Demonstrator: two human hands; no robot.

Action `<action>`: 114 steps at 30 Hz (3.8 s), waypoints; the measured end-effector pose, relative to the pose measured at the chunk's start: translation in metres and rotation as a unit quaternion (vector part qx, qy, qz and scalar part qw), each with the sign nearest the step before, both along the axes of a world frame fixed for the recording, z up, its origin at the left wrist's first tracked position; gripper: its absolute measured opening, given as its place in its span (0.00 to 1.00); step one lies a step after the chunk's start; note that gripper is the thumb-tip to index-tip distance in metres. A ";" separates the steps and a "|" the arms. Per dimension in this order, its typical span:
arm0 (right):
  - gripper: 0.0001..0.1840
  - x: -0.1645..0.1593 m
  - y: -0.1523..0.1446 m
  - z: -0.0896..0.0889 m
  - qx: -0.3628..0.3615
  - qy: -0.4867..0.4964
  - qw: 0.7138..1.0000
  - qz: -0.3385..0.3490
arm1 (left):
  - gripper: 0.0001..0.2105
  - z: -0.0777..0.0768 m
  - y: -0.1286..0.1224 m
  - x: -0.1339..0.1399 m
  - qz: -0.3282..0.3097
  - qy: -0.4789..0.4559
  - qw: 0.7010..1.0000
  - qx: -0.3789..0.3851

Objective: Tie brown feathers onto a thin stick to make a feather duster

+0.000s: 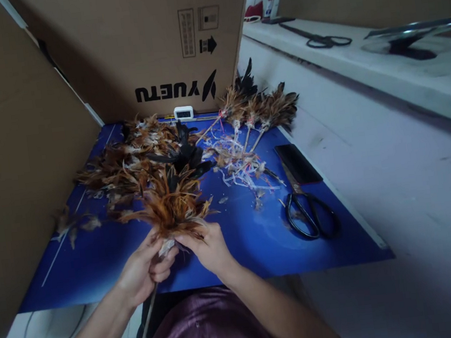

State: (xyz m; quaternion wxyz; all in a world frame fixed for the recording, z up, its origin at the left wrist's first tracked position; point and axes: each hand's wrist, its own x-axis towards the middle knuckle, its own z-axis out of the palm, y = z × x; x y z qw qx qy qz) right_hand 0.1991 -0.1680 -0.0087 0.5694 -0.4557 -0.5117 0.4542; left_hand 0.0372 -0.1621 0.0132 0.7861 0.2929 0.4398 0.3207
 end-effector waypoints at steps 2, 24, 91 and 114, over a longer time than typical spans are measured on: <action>0.07 -0.001 0.000 -0.002 0.002 -0.022 1.000 -0.010 | 0.14 -0.001 0.001 0.001 0.006 0.044 0.999 0.024; 0.12 -0.007 0.009 -0.008 -0.030 -0.020 0.998 0.055 | 0.20 -0.019 -0.003 0.015 0.176 0.107 0.966 0.154; 0.06 -0.051 0.013 -0.013 -0.167 -0.018 0.986 0.004 | 0.13 -0.041 -0.008 -0.022 0.183 0.289 0.904 0.255; 0.11 -0.034 0.020 -0.005 -0.131 0.024 0.988 0.073 | 0.22 -0.018 -0.007 -0.001 0.195 0.080 0.970 0.119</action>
